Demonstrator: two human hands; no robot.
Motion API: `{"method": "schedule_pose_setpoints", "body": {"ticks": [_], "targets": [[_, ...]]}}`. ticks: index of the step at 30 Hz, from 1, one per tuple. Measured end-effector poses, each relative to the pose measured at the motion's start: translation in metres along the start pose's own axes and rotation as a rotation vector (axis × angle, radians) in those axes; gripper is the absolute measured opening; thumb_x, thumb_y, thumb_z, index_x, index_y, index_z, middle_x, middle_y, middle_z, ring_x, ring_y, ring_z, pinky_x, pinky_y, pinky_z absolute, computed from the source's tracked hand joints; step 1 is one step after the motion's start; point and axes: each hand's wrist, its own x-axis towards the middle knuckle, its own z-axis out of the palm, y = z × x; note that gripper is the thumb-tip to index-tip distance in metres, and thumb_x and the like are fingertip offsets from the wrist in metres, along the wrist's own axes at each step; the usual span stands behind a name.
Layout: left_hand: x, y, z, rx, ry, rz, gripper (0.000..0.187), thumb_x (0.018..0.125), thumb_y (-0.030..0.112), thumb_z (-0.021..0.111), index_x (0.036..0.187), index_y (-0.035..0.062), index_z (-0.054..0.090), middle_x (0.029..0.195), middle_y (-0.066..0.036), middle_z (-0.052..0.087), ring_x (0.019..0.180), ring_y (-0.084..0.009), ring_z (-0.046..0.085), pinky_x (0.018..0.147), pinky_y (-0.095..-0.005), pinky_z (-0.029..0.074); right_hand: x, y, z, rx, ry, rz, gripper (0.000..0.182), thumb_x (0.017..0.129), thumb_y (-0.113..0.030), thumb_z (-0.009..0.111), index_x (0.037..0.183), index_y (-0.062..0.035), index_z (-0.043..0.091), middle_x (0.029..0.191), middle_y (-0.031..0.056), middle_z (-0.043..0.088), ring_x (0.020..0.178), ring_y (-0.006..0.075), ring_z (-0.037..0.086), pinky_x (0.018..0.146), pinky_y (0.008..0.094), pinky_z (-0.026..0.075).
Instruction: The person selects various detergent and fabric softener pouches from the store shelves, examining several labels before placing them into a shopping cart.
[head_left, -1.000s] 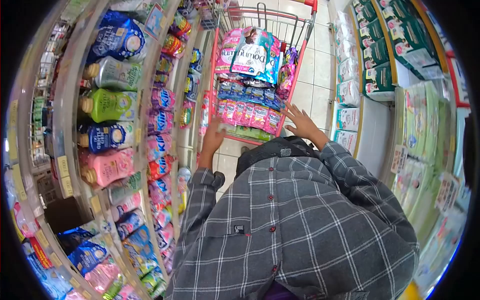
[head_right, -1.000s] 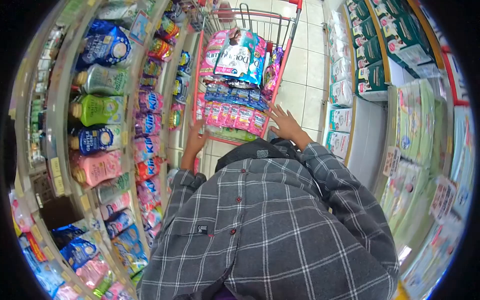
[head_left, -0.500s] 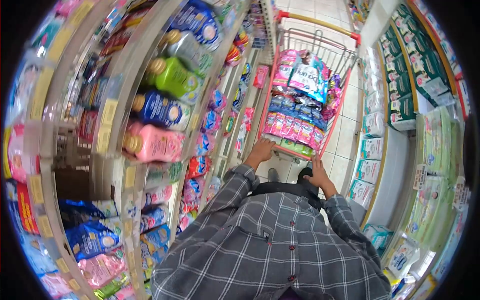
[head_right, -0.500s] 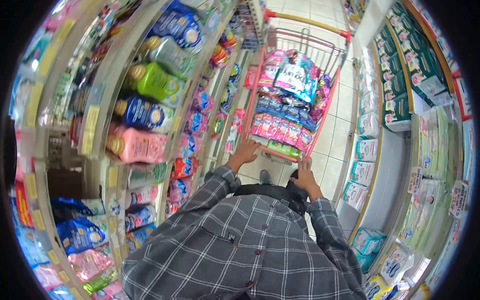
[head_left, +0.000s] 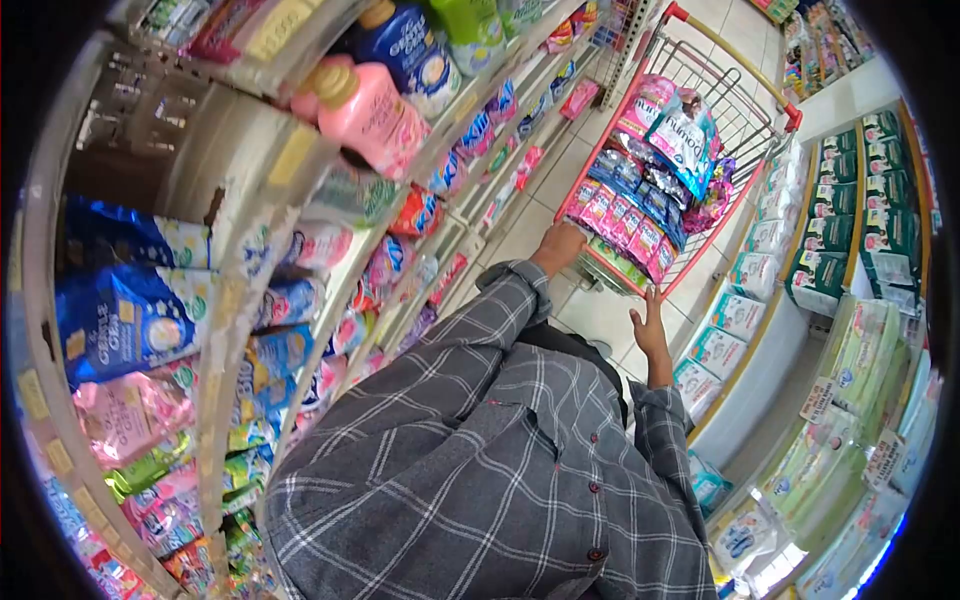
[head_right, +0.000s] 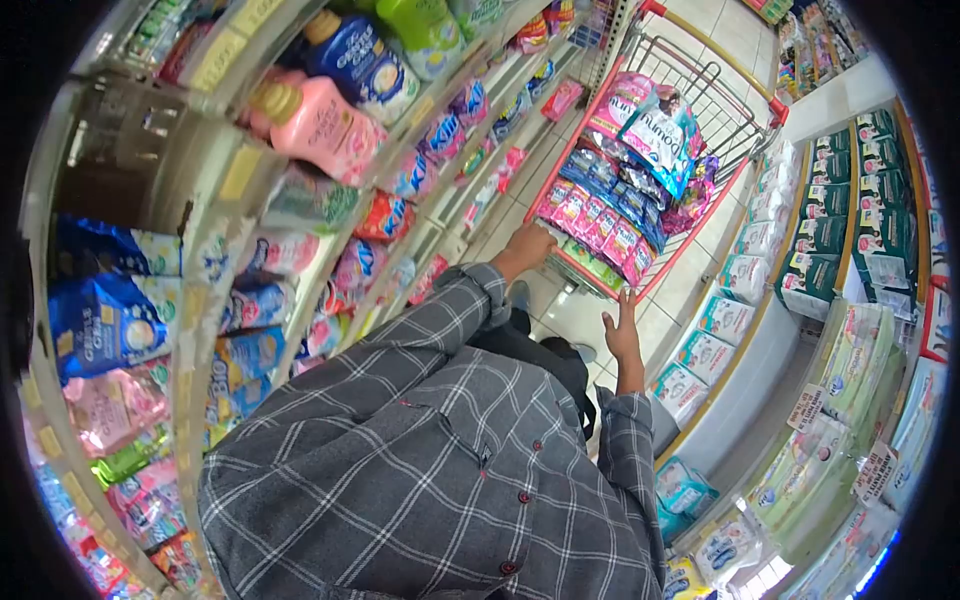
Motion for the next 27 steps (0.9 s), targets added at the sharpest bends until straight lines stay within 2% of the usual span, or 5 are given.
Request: {"method": "schedule_pose_setpoints", "body": {"ticks": [10,11,15,21,27], "targets": [[-0.079,0.047,0.016,-0.169,0.083,-0.249,0.013,0.081,0.022,0.063,0.087,0.0189,0.073,0.088,-0.008,0.067,0.093,-0.0289,0.060,0.083,-0.0404,0.047,-0.065,0.019,0.005,-0.079,-0.120,-0.069,0.084,0.084,-0.007,0.061,0.150,-0.0114,0.008,0.154,0.0215,0.001,0.143,0.0350,0.006,0.114,0.0394,0.018],[-0.090,0.054,0.019,-0.174,0.116,-0.263,0.014,0.081,0.021,0.062,0.088,0.0190,0.073,0.089,-0.008,0.067,0.094,-0.0290,0.060,0.083,-0.0403,0.047,-0.071,0.022,0.005,-0.111,-0.132,-0.061,0.087,0.082,-0.003,0.060,0.150,-0.0120,0.007,0.155,0.0182,-0.003,0.142,0.0362,0.008,0.112,0.0400,0.025],[-0.118,0.069,0.036,-0.074,0.296,-0.237,0.009,0.077,0.020,0.065,0.077,0.0153,0.073,0.083,-0.008,0.067,0.090,-0.0274,0.061,0.083,-0.0388,0.048,-0.090,0.040,0.014,-0.150,-0.143,-0.082,0.086,0.082,-0.007,0.061,0.150,-0.0136,0.008,0.155,0.0197,0.001,0.142,0.0366,0.012,0.111,0.0393,0.028],[-0.160,0.064,0.033,-0.114,0.109,-0.063,0.028,0.085,0.033,0.058,0.100,0.0117,0.069,0.097,-0.012,0.064,0.097,-0.0321,0.057,0.088,-0.0436,0.043,-0.128,0.050,0.037,-0.037,-0.131,-0.121,0.083,0.080,0.001,0.055,0.149,-0.0071,0.009,0.154,0.0216,0.003,0.143,0.0330,0.005,0.116,0.0352,0.013],[-0.204,0.064,0.061,-0.137,0.151,-0.014,0.025,0.086,0.029,0.058,0.100,0.0136,0.071,0.094,-0.012,0.065,0.095,-0.0307,0.058,0.088,-0.0445,0.042,-0.185,0.023,0.045,0.002,-0.117,0.002,0.086,0.080,0.001,0.056,0.150,-0.0122,0.007,0.155,0.0179,0.002,0.141,0.0358,0.014,0.113,0.0357,0.024]]}}
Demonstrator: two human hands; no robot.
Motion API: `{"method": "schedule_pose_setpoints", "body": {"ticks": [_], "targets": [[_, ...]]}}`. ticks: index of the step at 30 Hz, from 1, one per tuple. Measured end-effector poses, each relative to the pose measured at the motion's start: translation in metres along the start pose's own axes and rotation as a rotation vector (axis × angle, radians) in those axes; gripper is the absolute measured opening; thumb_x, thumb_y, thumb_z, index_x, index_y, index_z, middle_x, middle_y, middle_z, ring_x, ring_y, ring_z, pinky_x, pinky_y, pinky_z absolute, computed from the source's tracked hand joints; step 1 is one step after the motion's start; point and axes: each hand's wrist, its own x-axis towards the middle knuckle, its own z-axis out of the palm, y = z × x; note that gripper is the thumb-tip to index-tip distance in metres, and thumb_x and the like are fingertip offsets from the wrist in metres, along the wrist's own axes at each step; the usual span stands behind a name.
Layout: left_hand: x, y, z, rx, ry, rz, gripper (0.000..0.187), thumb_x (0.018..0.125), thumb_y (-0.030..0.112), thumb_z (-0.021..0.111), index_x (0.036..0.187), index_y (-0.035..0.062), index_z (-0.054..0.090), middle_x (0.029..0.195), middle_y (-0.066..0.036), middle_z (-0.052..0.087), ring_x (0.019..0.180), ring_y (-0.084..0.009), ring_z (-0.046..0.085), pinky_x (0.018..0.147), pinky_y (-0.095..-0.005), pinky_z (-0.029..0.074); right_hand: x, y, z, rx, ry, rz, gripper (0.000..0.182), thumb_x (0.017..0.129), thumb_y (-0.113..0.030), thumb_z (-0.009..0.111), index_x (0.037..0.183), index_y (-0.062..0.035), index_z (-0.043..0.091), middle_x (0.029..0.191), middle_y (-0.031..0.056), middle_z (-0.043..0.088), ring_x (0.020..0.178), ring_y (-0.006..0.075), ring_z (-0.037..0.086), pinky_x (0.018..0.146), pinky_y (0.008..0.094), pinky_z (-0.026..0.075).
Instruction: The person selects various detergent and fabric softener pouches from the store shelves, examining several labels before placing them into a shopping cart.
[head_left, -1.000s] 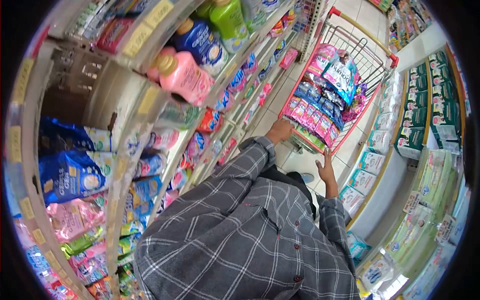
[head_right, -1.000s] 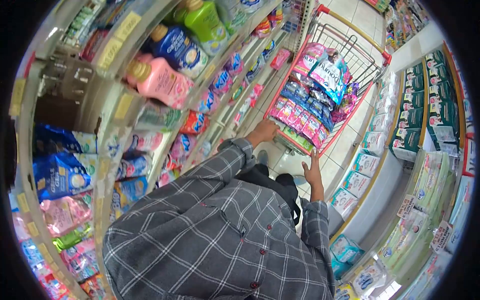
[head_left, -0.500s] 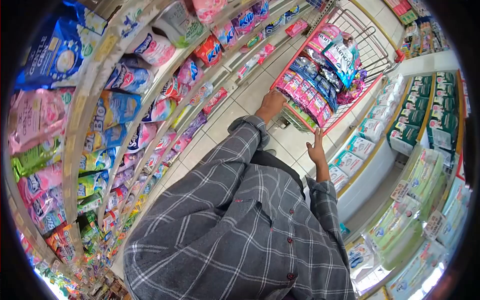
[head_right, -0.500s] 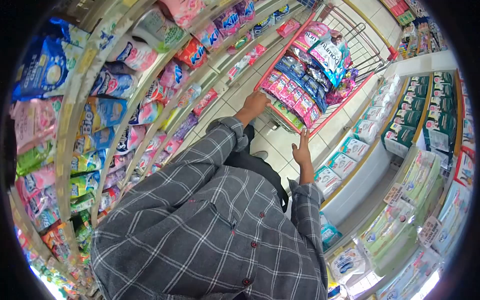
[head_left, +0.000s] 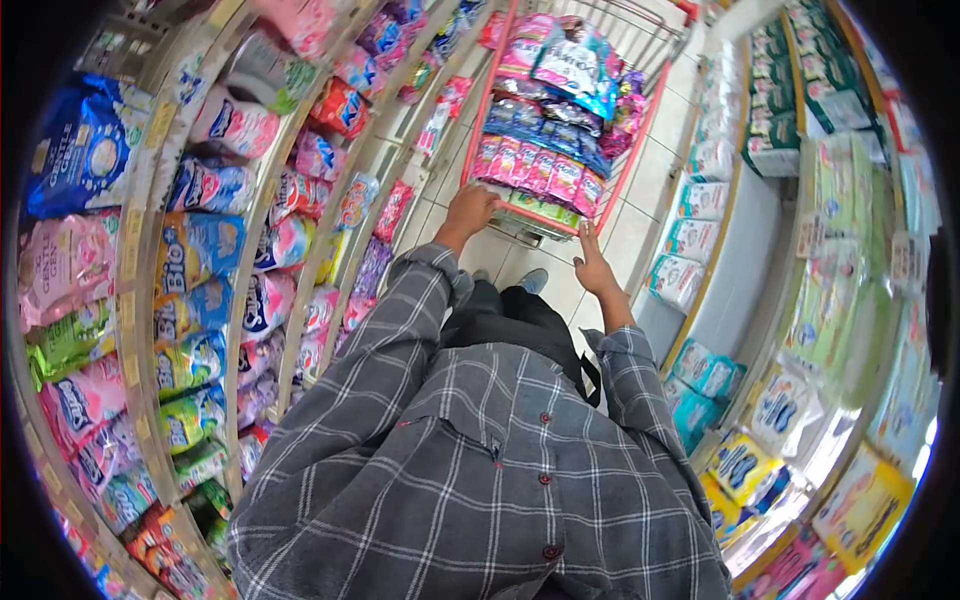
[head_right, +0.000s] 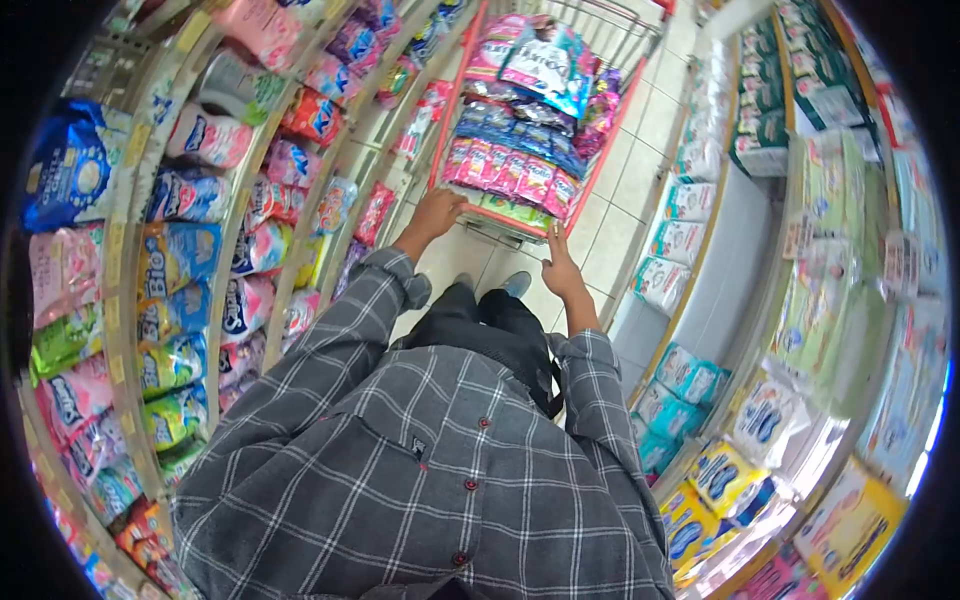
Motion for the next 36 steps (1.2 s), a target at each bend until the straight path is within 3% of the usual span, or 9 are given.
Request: {"method": "schedule_pose_setpoints", "body": {"ticks": [6,9,13,16,17,20,30,33,36], "targets": [[-0.043,0.028,-0.025,0.011,-0.185,-0.069,0.027,0.085,0.025,0.059,0.102,0.0065,0.068,0.097,-0.013,0.065,0.097,-0.0330,0.057,0.089,-0.0431,0.042,-0.035,-0.001,0.032,0.012,0.063,0.056,0.087,0.080,-0.005,0.059,0.149,-0.0120,0.007,0.156,0.0150,-0.001,0.140,0.0371,0.018,0.110,0.0370,0.029],[-0.075,0.014,-0.019,0.016,-0.085,0.092,0.033,0.082,0.022,0.060,0.111,0.0072,0.064,0.106,-0.014,0.062,0.103,-0.0323,0.055,0.093,-0.0417,0.041,-0.051,-0.002,0.058,-0.129,0.192,0.012,0.088,0.079,-0.014,0.062,0.149,-0.0129,0.009,0.156,0.0114,0.001,0.129,0.0391,0.039,0.099,0.0419,0.043],[-0.102,0.008,-0.011,0.025,-0.089,0.116,0.042,0.079,0.022,0.061,0.118,0.0074,0.059,0.115,-0.015,0.059,0.112,-0.0319,0.052,0.100,-0.0420,0.038,-0.071,0.001,0.079,-0.155,0.187,0.048,0.094,0.078,-0.018,0.065,0.150,-0.0134,0.005,0.156,0.0142,0.002,0.131,0.0389,0.037,0.100,0.0423,0.042],[-0.125,0.013,-0.017,0.060,-0.110,0.096,0.040,0.080,0.023,0.060,0.118,0.0077,0.060,0.114,-0.015,0.060,0.112,-0.0306,0.052,0.100,-0.0419,0.037,-0.083,0.012,0.104,-0.312,0.279,-0.101,0.095,0.078,-0.019,0.066,0.150,-0.0141,0.004,0.156,0.0151,0.003,0.134,0.0369,0.032,0.103,0.0401,0.040],[-0.133,0.013,-0.020,0.065,-0.132,0.081,0.040,0.081,0.023,0.059,0.118,0.0083,0.060,0.114,-0.014,0.060,0.112,-0.0303,0.052,0.100,-0.0417,0.037,-0.093,0.004,0.104,-0.175,0.171,0.048,0.095,0.078,-0.021,0.066,0.150,-0.0154,0.004,0.156,0.0126,0.002,0.139,0.0322,0.025,0.107,0.0453,0.034],[-0.146,0.016,-0.024,0.068,-0.185,0.046,0.037,0.082,0.024,0.058,0.117,0.0104,0.061,0.115,-0.013,0.060,0.112,-0.0294,0.052,0.100,-0.0412,0.037,-0.118,-0.023,0.117,-0.328,0.146,0.228,0.098,0.078,-0.024,0.068,0.150,-0.0183,0.003,0.157,0.0065,0.001,0.142,0.0361,0.012,0.105,0.0656,0.020],[-0.203,0.025,-0.015,0.150,-0.029,-0.005,0.019,0.082,0.027,0.061,0.088,0.0146,0.073,0.080,-0.010,0.067,0.084,-0.0290,0.063,0.082,-0.0399,0.048,-0.185,-0.044,0.158,-0.294,0.127,0.237,0.103,0.075,-0.026,0.070,0.150,-0.0192,-0.001,0.157,0.0083,-0.002,0.141,0.0390,0.015,0.107,0.0651,0.015],[-0.221,0.033,-0.016,0.133,-0.004,-0.052,0.017,0.082,0.025,0.061,0.086,0.0138,0.073,0.080,-0.011,0.067,0.083,-0.0304,0.063,0.080,-0.0409,0.049,-0.200,-0.043,0.170,-0.239,0.166,0.213,0.098,0.078,-0.028,0.069,0.150,-0.0188,0.004,0.157,0.0054,0.001,0.143,0.0348,0.011,0.107,0.0662,0.011],[-0.231,0.040,-0.020,0.057,-0.099,-0.086,0.017,0.081,0.022,0.060,0.088,0.0113,0.072,0.084,-0.014,0.067,0.085,-0.0328,0.062,0.080,-0.0427,0.049,-0.218,-0.062,0.166,-0.394,0.252,0.262,0.081,0.080,-0.025,0.065,0.148,-0.0138,0.022,0.155,0.0075,0.019,0.141,0.0374,0.016,0.110,0.0626,0.003]]}}
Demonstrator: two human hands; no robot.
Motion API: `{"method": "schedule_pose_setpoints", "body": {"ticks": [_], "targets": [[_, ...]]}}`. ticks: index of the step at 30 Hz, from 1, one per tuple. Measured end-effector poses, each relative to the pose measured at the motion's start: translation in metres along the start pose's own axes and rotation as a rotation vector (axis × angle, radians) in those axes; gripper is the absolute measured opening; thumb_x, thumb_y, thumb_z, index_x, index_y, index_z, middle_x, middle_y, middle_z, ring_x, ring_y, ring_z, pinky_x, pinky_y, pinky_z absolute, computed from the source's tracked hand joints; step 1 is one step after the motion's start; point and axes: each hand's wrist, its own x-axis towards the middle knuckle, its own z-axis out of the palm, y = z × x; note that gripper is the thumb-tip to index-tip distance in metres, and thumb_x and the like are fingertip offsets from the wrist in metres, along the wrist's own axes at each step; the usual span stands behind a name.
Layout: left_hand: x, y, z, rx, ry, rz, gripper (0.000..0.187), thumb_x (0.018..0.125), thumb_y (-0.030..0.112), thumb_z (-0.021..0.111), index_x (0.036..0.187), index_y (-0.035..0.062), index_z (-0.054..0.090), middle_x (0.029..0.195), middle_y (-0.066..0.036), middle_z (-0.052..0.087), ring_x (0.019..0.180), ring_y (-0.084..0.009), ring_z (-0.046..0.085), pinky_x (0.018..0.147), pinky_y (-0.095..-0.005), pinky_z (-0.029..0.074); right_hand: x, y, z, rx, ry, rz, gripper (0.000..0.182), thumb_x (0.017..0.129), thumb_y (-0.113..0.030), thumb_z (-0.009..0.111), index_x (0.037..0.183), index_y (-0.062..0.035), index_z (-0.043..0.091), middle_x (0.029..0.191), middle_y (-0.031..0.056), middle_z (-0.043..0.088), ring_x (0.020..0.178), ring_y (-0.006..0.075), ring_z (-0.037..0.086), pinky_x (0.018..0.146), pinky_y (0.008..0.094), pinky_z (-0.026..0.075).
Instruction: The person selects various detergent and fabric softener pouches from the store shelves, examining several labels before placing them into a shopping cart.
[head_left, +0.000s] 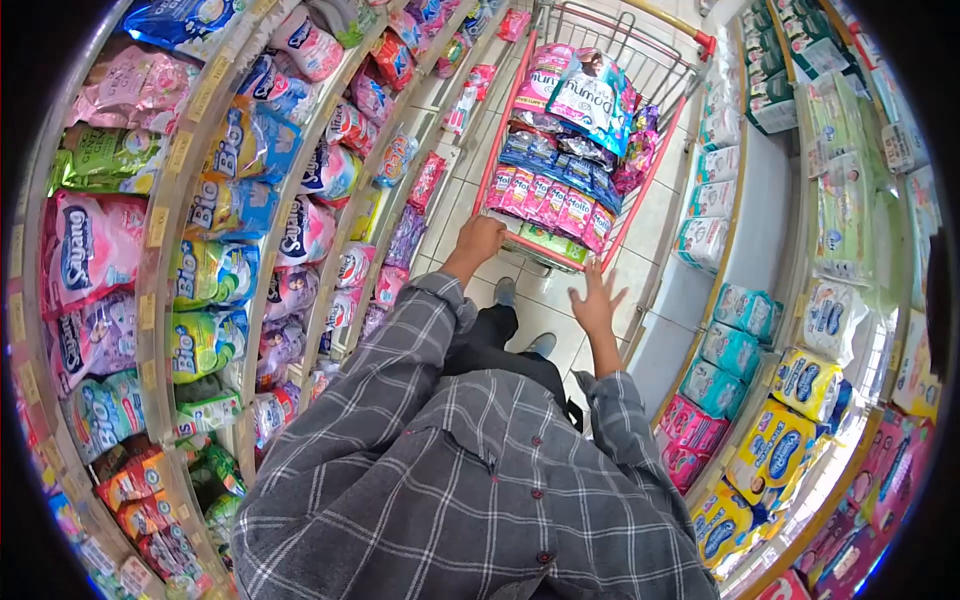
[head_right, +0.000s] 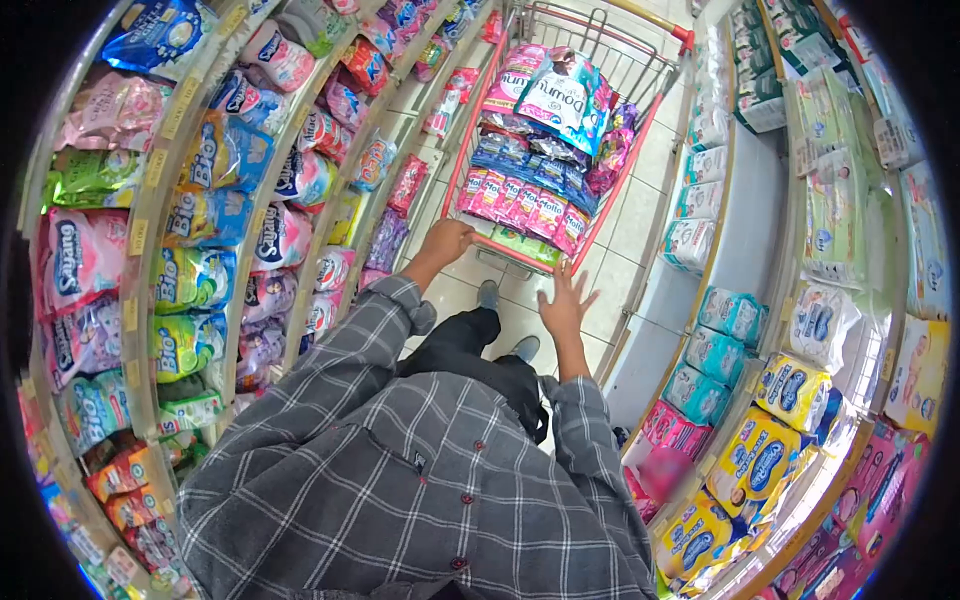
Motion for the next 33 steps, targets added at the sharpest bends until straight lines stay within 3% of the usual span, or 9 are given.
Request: {"method": "schedule_pose_setpoints", "body": {"ticks": [1,4,5,8,10,13,15,20,33], "targets": [[-0.004,-0.002,-0.005,-0.021,-0.053,-0.013,0.018,0.081,0.021,0.060,0.090,0.0103,0.072,0.086,-0.014,0.067,0.085,-0.0336,0.061,0.080,-0.0433,0.048,-0.002,0.008,0.006,0.139,0.210,-0.022,0.067,0.083,-0.023,0.061,0.143,-0.0120,0.035,0.149,0.0065,0.033,0.141,0.0341,0.018,0.109,0.0625,-0.003],[-0.005,-0.001,-0.021,-0.280,0.109,-0.040,0.022,0.081,0.020,0.059,0.097,0.0076,0.069,0.098,-0.018,0.065,0.091,-0.0355,0.060,0.082,-0.0438,0.048,0.014,0.028,-0.008,0.670,0.521,-0.072,0.058,0.087,-0.018,0.057,0.139,-0.0002,0.037,0.142,0.0195,0.041,0.133,0.0334,0.036,0.112,0.0443,0.020],[-0.001,-0.004,-0.027,-0.155,0.332,0.111,0.036,0.081,0.022,0.062,0.113,0.0046,0.061,0.102,-0.021,0.061,0.094,-0.0371,0.059,0.084,-0.0436,0.047,0.029,0.029,-0.009,0.734,0.559,-0.021,0.057,0.089,-0.019,0.056,0.138,0.0022,0.037,0.140,0.0223,0.042,0.132,0.0348,0.038,0.111,0.0396,0.025],[0.013,-0.014,-0.015,0.037,0.697,0.010,0.046,0.083,0.021,0.062,0.123,0.0022,0.051,0.096,-0.022,0.060,0.093,-0.0390,0.058,0.084,-0.0442,0.047,0.077,0.028,-0.003,0.781,0.572,0.091,0.059,0.094,-0.020,0.051,0.143,0.0024,0.026,0.138,0.0233,0.043,0.131,0.0353,0.039,0.107,0.0368,0.031],[0.023,-0.036,0.010,-0.051,0.511,-0.067,0.045,0.084,0.019,0.061,0.121,-0.0019,0.046,0.094,-0.025,0.059,0.091,-0.0410,0.058,0.081,-0.0460,0.047,0.098,0.017,0.012,0.644,0.730,0.033,0.061,0.094,-0.017,0.049,0.146,-0.0023,0.021,0.137,0.0237,0.044,0.127,0.0363,0.043,0.104,0.0379,0.036],[0.028,-0.039,0.013,-0.242,0.227,-0.220,0.036,0.086,0.016,0.058,0.114,-0.0035,0.047,0.098,-0.028,0.059,0.093,-0.0435,0.058,0.080,-0.0480,0.047,0.089,0.006,-0.002,0.834,0.481,0.263,0.062,0.094,-0.013,0.046,0.148,-0.0118,0.016,0.135,0.0250,0.046,0.119,0.0396,0.050,0.095,0.0408,0.043],[0.031,-0.040,0.016,-0.180,0.157,-0.332,0.030,0.087,0.014,0.056,0.110,-0.0043,0.047,0.101,-0.029,0.058,0.094,-0.0453,0.058,0.080,-0.0495,0.047,0.093,0.004,0.000,0.768,0.551,0.262,0.061,0.094,-0.011,0.045,0.148,-0.0158,0.018,0.133,0.0254,0.047,0.114,0.0417,0.053,0.090,0.0429,0.045],[0.034,-0.028,0.011,-0.077,0.205,-0.383,0.021,0.087,0.009,0.052,0.104,-0.0026,0.047,0.102,-0.028,0.059,0.094,-0.0456,0.058,0.078,-0.0511,0.046,0.105,0.004,0.009,0.657,0.713,0.214,0.061,0.095,-0.009,0.045,0.148,-0.0216,0.019,0.120,0.0250,0.057,0.088,0.0398,0.065,0.071,0.0436,0.054],[0.085,-0.037,-0.018,0.008,0.163,-0.430,0.025,0.087,0.013,0.053,0.107,-0.0004,0.046,0.097,-0.028,0.061,0.090,-0.0454,0.060,0.076,-0.0519,0.047,0.144,-0.023,-0.008,0.789,0.763,0.178,0.061,0.093,-0.007,0.047,0.148,-0.0210,0.024,0.127,0.0252,0.053,0.103,0.0400,0.060,0.081,0.0397,0.048]]}}
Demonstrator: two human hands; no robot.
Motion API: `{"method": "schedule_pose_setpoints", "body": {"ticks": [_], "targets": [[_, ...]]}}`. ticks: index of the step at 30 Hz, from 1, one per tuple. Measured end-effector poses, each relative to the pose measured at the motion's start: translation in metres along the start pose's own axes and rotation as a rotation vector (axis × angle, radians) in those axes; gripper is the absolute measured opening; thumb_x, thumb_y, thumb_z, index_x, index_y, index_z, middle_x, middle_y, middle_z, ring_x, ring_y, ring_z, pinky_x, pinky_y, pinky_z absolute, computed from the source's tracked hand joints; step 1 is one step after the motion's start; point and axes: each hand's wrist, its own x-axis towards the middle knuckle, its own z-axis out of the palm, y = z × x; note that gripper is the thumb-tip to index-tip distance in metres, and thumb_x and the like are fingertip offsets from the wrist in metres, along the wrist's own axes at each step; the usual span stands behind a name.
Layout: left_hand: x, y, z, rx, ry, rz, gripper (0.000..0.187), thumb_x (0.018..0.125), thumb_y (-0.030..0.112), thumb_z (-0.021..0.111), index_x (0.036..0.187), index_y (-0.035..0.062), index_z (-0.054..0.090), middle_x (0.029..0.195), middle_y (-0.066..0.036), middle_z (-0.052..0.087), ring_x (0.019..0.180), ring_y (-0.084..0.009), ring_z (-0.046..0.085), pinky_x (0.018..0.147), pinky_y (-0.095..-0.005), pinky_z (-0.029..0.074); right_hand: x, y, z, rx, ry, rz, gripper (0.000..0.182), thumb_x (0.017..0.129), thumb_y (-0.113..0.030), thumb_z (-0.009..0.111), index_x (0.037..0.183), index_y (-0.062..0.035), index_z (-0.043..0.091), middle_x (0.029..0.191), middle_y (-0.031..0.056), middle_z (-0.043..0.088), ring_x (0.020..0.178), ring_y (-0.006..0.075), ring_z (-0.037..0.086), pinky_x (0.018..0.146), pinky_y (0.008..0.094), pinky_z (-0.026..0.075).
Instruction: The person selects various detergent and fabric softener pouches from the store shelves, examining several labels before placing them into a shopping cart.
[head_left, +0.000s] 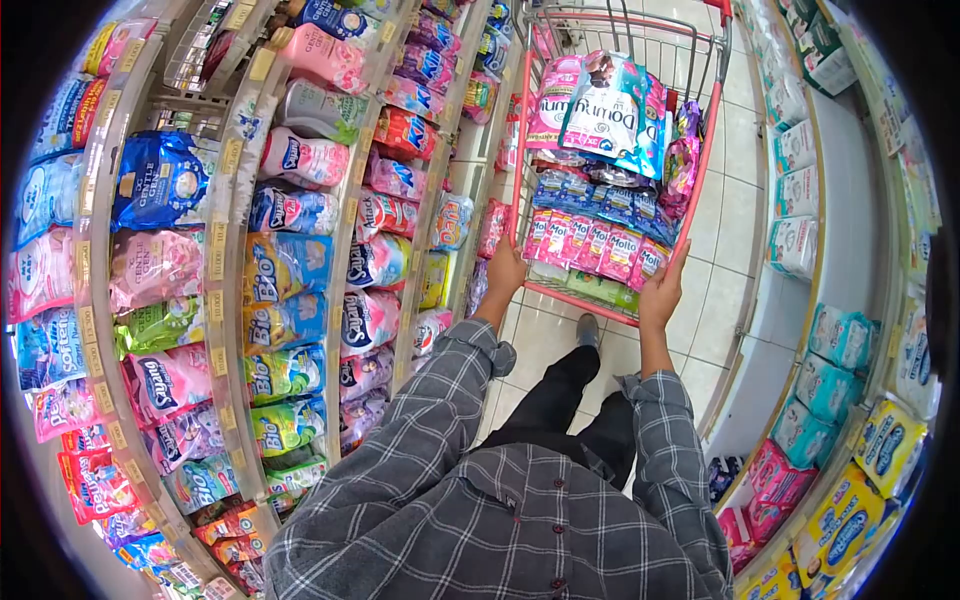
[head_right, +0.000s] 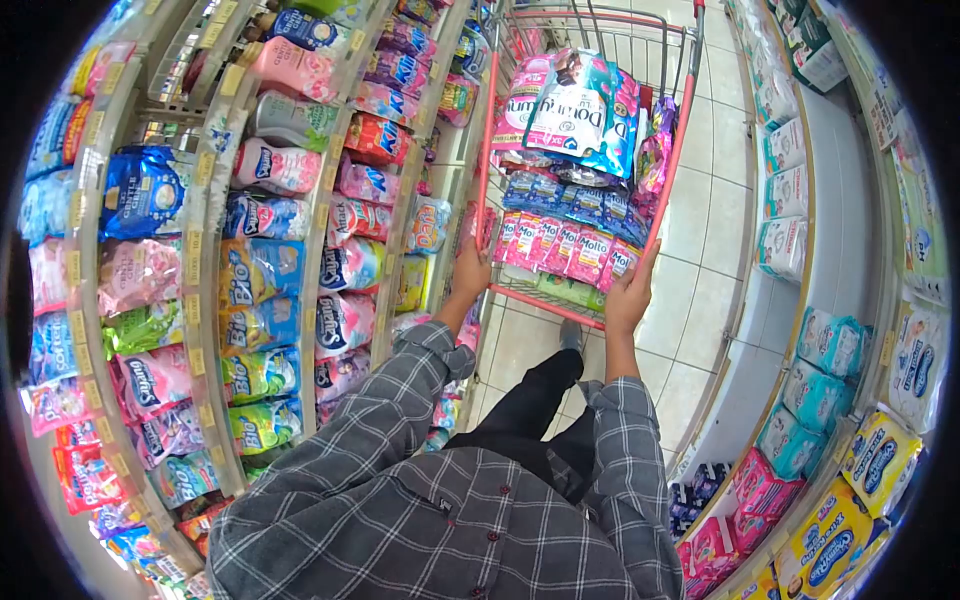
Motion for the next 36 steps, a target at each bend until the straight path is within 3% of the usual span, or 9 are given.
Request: {"method": "schedule_pose_setpoints", "body": {"ticks": [2,6,13,19,23,26,29,33,36], "targets": [[0.006,0.003,-0.003,-0.016,-0.015,-0.003,0.026,0.088,0.011,0.050,0.110,-0.0008,0.044,0.101,-0.028,0.058,0.095,-0.0447,0.057,0.080,-0.0512,0.045,0.006,0.000,0.005,0.003,-0.047,0.113,0.061,0.092,-0.005,0.046,0.147,-0.0204,0.025,0.128,0.0246,0.052,0.105,0.0399,0.059,0.083,0.0399,0.048],[0.027,-0.022,0.037,-0.211,0.242,0.185,0.022,0.089,0.014,0.048,0.104,-0.0015,0.045,0.099,-0.027,0.054,0.099,-0.0446,0.052,0.082,-0.0505,0.042,0.017,-0.009,0.017,0.014,-0.074,0.209,0.061,0.092,-0.006,0.048,0.147,-0.0223,0.026,0.124,0.0249,0.055,0.101,0.0386,0.062,0.078,0.0392,0.049],[0.052,0.000,0.036,-0.245,0.431,0.056,0.026,0.091,0.022,0.051,0.101,-0.0018,0.054,0.097,-0.026,0.058,0.094,-0.0447,0.054,0.079,-0.0502,0.042,0.030,-0.021,0.038,0.006,-0.023,0.183,0.063,0.093,-0.008,0.049,0.148,-0.0243,0.024,0.120,0.0238,0.058,0.097,0.0370,0.063,0.078,0.0404,0.049],[0.085,-0.003,0.021,-0.343,0.363,0.060,0.021,0.090,0.020,0.053,0.101,0.0021,0.055,0.082,-0.027,0.060,0.080,-0.0459,0.059,0.067,-0.0520,0.044,0.035,-0.033,0.061,0.003,-0.015,0.136,0.070,0.088,0.001,0.047,0.149,-0.0213,0.021,0.132,0.0193,0.052,0.107,0.0349,0.060,0.085,0.0372,0.047],[0.097,-0.008,0.022,-0.337,0.313,0.050,0.024,0.091,0.025,0.055,0.101,0.0033,0.056,0.075,-0.026,0.060,0.073,-0.0449,0.059,0.061,-0.0509,0.044,0.037,-0.034,0.070,0.019,-0.008,0.167,0.059,0.094,-0.009,0.049,0.147,-0.0199,0.027,0.132,0.0151,0.053,0.111,0.0272,0.059,0.091,0.0330,0.045],[0.099,-0.012,0.024,-0.354,0.301,0.058,0.025,0.092,0.028,0.054,0.099,0.0039,0.057,0.072,-0.025,0.060,0.069,-0.0440,0.060,0.058,-0.0498,0.043,0.039,-0.034,0.072,0.011,-0.013,0.085,0.065,0.091,-0.002,0.046,0.149,-0.0209,0.021,0.135,0.0194,0.050,0.113,0.0333,0.057,0.089,0.0357,0.045],[0.096,-0.014,0.022,-0.338,0.241,0.032,0.023,0.094,0.028,0.053,0.098,0.0050,0.056,0.072,-0.024,0.061,0.069,-0.0427,0.060,0.058,-0.0486,0.044,0.040,-0.031,0.071,0.054,-0.051,0.209,0.064,0.092,-0.003,0.046,0.149,-0.0221,0.022,0.136,0.0205,0.048,0.116,0.0338,0.055,0.090,0.0359,0.045],[0.092,-0.020,0.027,-0.381,0.304,0.099,0.026,0.094,0.027,0.051,0.089,0.0011,0.050,0.069,-0.026,0.057,0.068,-0.0459,0.057,0.055,-0.0522,0.041,0.037,-0.023,0.070,0.029,-0.035,0.142,0.064,0.093,-0.004,0.046,0.148,-0.0234,0.022,0.134,0.0214,0.049,0.117,0.0351,0.054,0.091,0.0368,0.045],[0.087,-0.022,0.029,-0.410,0.328,0.115,0.027,0.094,0.028,0.050,0.092,0.0012,0.051,0.070,-0.026,0.057,0.069,-0.0461,0.057,0.058,-0.0521,0.041,0.036,-0.029,0.066,0.017,-0.009,0.104,0.063,0.093,-0.006,0.047,0.148,-0.0239,0.023,0.131,0.0219,0.052,0.111,0.0348,0.058,0.087,0.0375,0.047]]}}
